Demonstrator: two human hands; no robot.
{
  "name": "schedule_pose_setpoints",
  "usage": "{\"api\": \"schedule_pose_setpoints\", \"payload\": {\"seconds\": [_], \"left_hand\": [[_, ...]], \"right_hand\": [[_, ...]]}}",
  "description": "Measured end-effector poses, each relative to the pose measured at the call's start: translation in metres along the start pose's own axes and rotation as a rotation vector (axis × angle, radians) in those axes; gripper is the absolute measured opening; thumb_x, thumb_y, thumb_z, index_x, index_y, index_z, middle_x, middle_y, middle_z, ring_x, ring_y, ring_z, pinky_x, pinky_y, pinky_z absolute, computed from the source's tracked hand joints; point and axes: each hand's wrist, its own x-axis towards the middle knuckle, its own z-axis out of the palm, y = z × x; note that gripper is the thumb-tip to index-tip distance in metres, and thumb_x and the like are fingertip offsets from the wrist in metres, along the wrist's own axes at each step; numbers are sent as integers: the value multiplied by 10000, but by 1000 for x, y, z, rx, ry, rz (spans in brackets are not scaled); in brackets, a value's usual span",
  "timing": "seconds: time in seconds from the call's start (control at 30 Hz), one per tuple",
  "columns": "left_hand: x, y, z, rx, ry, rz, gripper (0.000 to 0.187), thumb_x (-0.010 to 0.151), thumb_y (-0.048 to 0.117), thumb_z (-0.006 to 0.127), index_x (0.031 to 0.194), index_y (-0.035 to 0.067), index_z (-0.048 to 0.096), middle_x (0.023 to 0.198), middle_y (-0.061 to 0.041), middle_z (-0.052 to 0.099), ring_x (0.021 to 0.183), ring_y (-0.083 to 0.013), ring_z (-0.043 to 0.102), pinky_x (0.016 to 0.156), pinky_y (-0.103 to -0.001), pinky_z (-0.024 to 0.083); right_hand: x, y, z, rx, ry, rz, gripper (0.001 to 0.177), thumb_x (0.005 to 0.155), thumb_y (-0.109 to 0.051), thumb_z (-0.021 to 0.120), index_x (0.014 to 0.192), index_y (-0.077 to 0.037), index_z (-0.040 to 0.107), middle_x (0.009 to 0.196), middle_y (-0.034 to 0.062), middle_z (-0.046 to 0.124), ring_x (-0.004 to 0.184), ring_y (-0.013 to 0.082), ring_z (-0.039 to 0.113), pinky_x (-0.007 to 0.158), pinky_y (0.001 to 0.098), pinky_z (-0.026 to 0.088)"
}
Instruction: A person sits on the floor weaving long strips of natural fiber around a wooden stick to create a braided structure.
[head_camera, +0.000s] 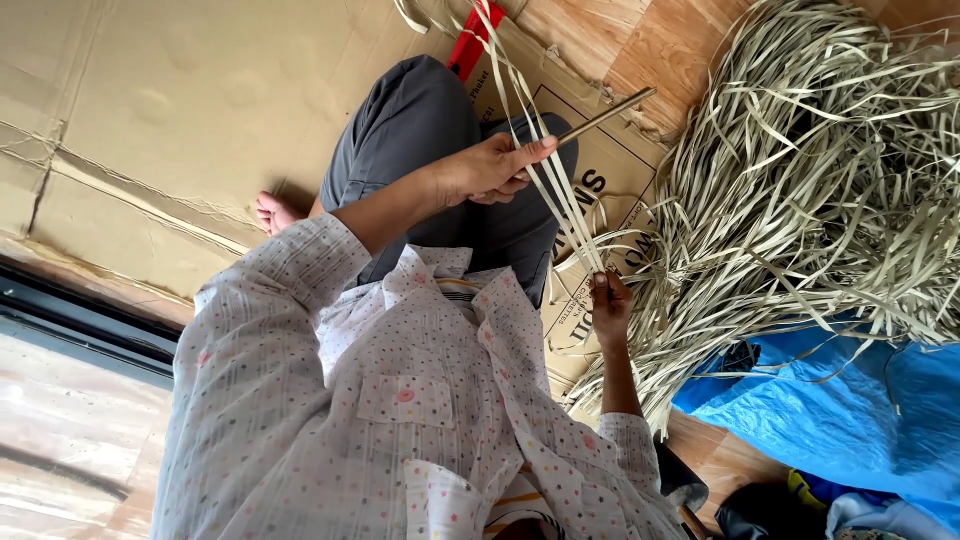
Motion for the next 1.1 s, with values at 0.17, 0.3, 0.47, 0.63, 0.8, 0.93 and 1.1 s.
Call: {"api": "schedule_pose_setpoints", "payload": {"seconds": [0.17,0.3,0.47,0.63,0.8,0.93,1.1], "left_hand": [[5,2,-9,35,-25,-23,586,1021,567,518,615,159,407,439,18,288,271,-57,253,246,-182,278],[6,12,-17,21,14,-20,596,1017,573,515,612,150,405,442,15,277,271,-53,246,235,-184,258],[5,33,-34,159,111,-149,510,919,609,523,729,148,420,480,62,352,301,-38,267,259,-209,203],[2,55,-49,196,153,-114,509,924,609,525,771,126,478,498,54,366,312,-24,250,261,-187,196],[9,77,-75,345,213,-129,855,801,688,521,1425,119,390,510,90,369,340,-14,322,274,-173,248],[20,78,-100,498,256,-62,589,839,426,499,1292,51,486,673,72,549,381,-24,382,322,-185,371],[12,2,-73,840,45,-370,908,830,805,298,1092,36,703,589,-80,529,450,-181,514,469,-344,458]], "right_hand": [[-8,11,-7,32,3,30,372,1099,-97,438,746,-78,554,508,-60,325,480,27,268,492,195,226],[-17,20,-11,34,19,48,369,1092,-69,441,738,-69,545,510,-66,317,476,20,262,487,184,208],[-46,68,-32,-92,7,116,296,1082,-126,477,816,-78,596,670,-21,514,578,95,404,551,247,330],[-64,84,-37,-27,41,182,279,1076,-130,493,834,-79,621,651,-38,486,562,74,369,536,227,310],[-62,111,-28,-104,75,197,214,1070,-114,521,972,-66,705,667,-37,566,516,64,407,449,207,326],[-15,68,21,167,12,221,334,1068,-167,470,740,-141,528,587,-77,401,486,51,292,439,215,269],[61,-29,85,500,38,351,307,1074,-260,502,835,-85,583,588,-54,414,497,34,315,445,202,252]]}}
